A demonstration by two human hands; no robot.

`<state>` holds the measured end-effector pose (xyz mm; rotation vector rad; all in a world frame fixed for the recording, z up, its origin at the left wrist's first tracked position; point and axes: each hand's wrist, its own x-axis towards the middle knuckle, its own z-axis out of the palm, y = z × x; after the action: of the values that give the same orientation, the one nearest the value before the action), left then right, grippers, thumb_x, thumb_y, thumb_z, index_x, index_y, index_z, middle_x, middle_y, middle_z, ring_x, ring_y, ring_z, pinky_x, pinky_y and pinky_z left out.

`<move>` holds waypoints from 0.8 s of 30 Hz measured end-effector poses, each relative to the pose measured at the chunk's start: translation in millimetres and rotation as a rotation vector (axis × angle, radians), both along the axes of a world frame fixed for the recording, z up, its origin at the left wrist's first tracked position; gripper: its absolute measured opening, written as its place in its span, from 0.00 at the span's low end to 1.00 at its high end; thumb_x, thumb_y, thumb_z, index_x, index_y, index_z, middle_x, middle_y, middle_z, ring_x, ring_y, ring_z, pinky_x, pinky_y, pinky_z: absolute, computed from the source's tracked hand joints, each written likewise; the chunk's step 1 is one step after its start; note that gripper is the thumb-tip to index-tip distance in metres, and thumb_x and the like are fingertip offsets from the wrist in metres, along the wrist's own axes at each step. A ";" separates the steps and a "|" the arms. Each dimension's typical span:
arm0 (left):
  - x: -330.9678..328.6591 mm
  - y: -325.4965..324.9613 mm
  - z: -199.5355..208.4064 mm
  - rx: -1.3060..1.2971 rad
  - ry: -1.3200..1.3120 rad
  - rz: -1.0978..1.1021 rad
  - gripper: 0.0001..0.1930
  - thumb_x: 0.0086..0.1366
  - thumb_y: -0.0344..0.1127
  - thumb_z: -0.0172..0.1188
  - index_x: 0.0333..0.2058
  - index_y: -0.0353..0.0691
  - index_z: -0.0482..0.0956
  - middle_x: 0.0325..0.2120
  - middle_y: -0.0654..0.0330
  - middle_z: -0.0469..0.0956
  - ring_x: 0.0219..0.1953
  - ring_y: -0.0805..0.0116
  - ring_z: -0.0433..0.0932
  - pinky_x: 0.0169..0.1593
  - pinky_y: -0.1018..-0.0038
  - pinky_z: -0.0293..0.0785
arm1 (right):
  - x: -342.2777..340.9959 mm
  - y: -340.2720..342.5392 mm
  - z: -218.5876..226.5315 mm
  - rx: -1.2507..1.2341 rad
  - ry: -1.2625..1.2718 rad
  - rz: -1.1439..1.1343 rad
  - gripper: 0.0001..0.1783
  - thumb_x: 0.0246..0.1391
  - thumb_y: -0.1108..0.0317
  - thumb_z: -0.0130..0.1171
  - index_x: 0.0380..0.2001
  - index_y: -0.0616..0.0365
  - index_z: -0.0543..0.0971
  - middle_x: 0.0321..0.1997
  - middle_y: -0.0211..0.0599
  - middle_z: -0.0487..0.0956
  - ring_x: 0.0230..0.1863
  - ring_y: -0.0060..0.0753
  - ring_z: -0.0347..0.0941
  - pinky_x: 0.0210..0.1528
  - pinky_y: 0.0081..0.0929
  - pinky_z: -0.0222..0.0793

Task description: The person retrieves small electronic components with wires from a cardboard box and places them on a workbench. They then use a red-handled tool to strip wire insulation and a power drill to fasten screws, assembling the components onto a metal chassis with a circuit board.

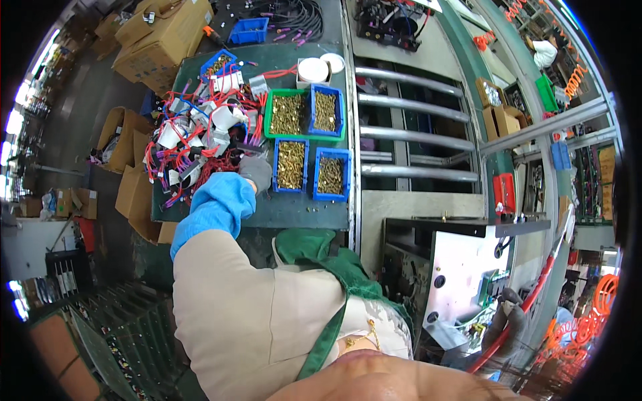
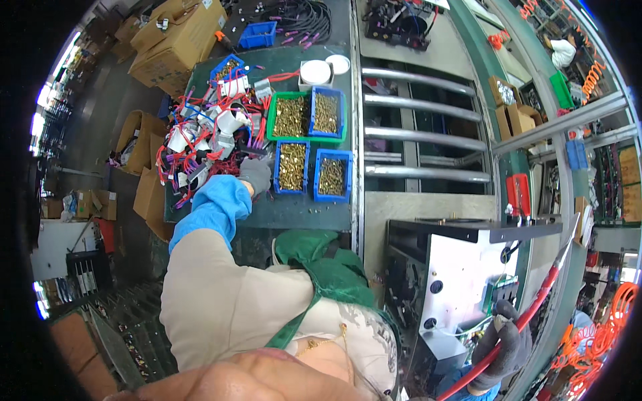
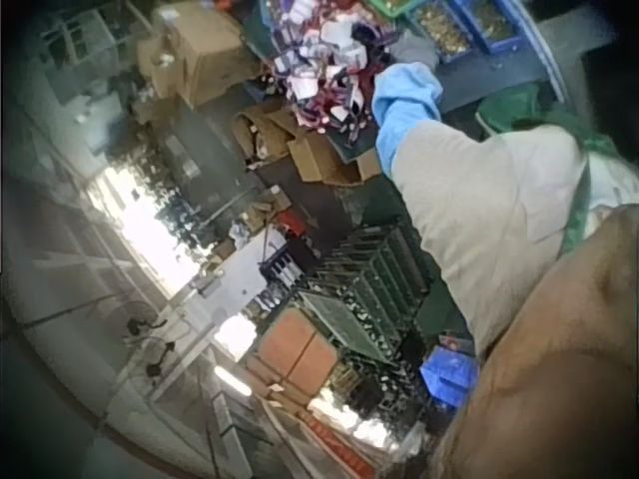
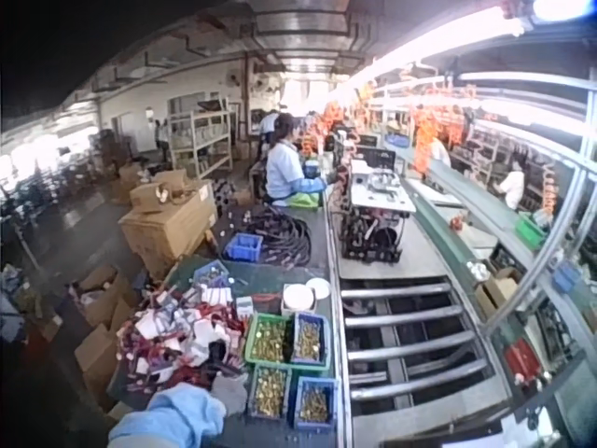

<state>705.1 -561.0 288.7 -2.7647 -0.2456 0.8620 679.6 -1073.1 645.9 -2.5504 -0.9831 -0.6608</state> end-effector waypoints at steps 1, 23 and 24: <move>-4.5 -1.8 -4.1 -0.104 -0.139 0.093 0.12 0.58 0.37 0.51 0.33 0.39 0.81 0.36 0.55 0.78 0.38 0.52 0.78 0.41 0.48 0.71 | -2.6 -0.9 1.3 -0.020 0.013 -0.004 0.11 0.54 0.80 0.53 0.41 0.57 0.70 0.33 0.49 0.79 0.32 0.43 0.78 0.33 0.32 0.75; 31.3 28.3 6.4 -0.002 -0.456 0.021 0.18 0.57 0.48 0.54 0.43 0.48 0.79 0.46 0.60 0.69 0.52 0.60 0.66 0.51 0.62 0.63 | -6.7 12.0 -11.1 0.003 0.094 -0.132 0.08 0.54 0.81 0.54 0.37 0.59 0.71 0.31 0.49 0.79 0.31 0.40 0.79 0.32 0.30 0.76; 30.7 28.7 13.0 0.050 -0.431 0.074 0.19 0.58 0.48 0.52 0.44 0.48 0.79 0.48 0.60 0.69 0.53 0.60 0.65 0.53 0.61 0.61 | -2.6 11.1 -13.9 0.007 0.093 -0.116 0.08 0.54 0.80 0.55 0.37 0.59 0.71 0.30 0.48 0.79 0.31 0.39 0.79 0.32 0.30 0.75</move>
<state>735.9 -532.4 301.8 -2.8786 -0.4379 0.2577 677.0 -1062.0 632.1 -2.6218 -0.8062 -0.5700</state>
